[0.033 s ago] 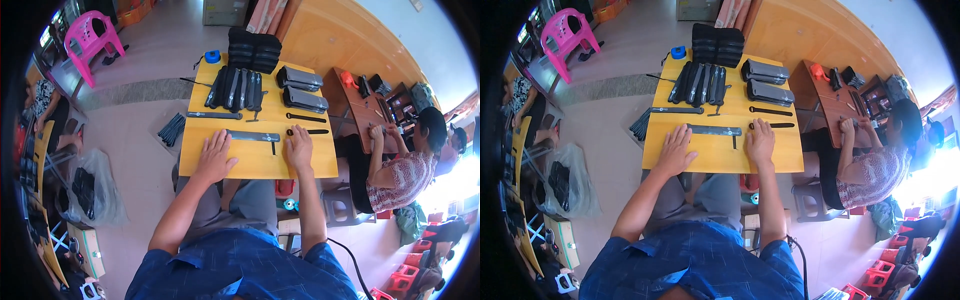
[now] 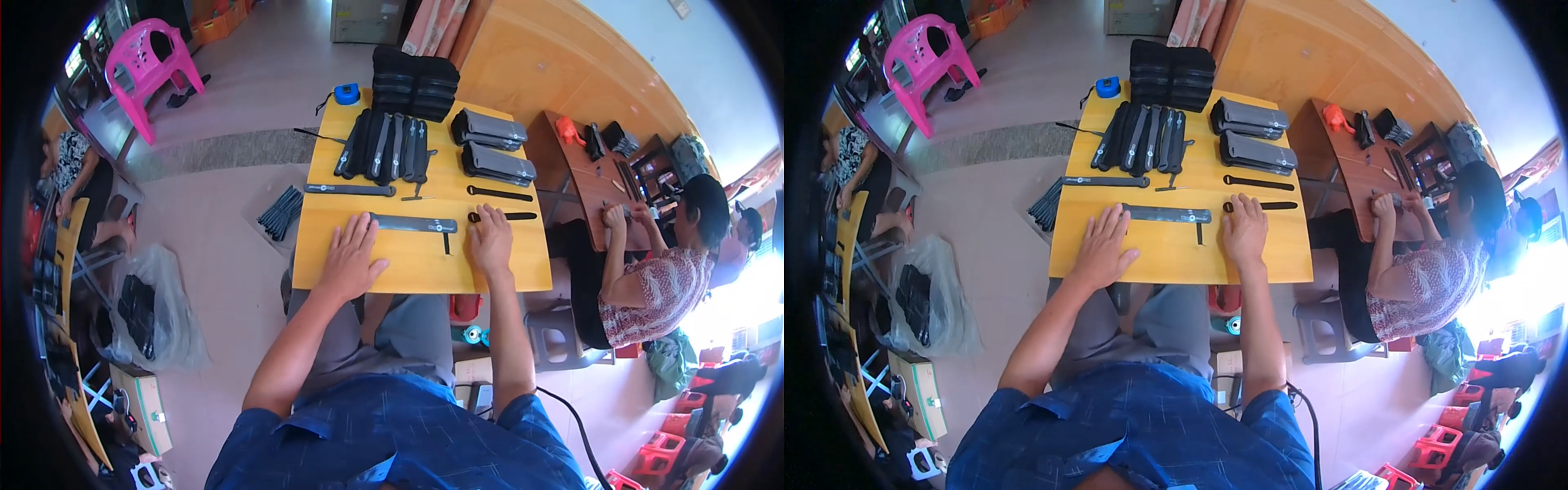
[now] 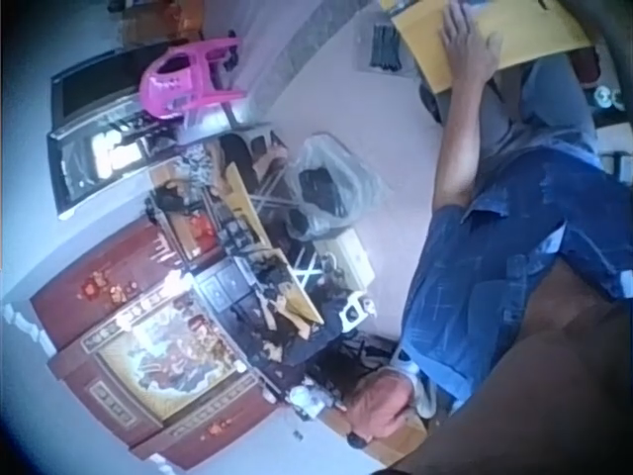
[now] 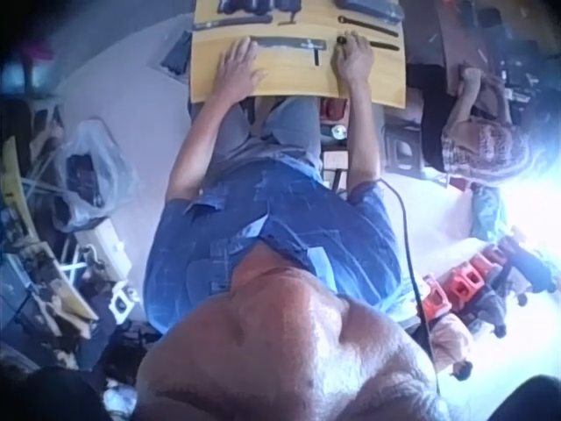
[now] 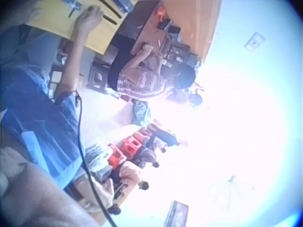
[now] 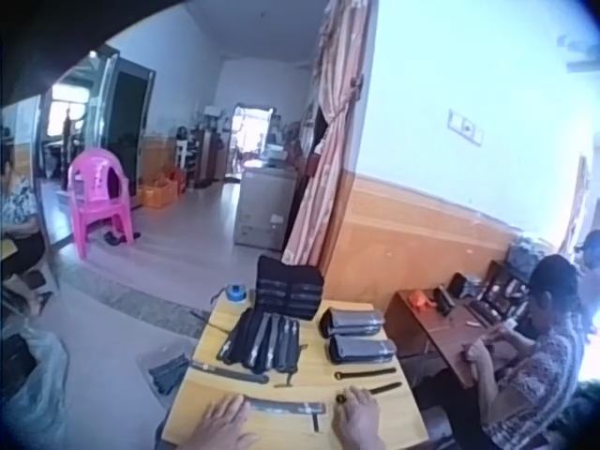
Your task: Assembling plastic end-pieces onto synthetic fabric straps and organizing them on a workbench.
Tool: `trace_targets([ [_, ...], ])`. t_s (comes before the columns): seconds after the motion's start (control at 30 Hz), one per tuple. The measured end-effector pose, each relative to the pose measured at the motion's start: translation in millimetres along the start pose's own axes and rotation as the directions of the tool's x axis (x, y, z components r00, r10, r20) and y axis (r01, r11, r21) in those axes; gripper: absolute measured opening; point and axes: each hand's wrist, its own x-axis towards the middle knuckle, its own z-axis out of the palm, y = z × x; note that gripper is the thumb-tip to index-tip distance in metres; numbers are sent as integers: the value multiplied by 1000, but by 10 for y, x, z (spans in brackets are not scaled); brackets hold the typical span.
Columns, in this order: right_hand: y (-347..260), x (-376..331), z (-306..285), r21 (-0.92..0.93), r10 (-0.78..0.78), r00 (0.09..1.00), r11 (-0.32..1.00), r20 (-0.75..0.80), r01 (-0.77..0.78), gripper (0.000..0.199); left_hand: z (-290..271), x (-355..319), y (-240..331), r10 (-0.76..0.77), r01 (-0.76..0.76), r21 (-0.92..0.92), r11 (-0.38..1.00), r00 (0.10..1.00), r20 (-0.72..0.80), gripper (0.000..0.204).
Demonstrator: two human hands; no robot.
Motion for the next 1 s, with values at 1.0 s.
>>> trace_targets([
  [1.0,-610,-482,-821,460,92,995,886,-42,-62,17,-177,-1344,-925,491,739,-672,-39,600,631,23],
])
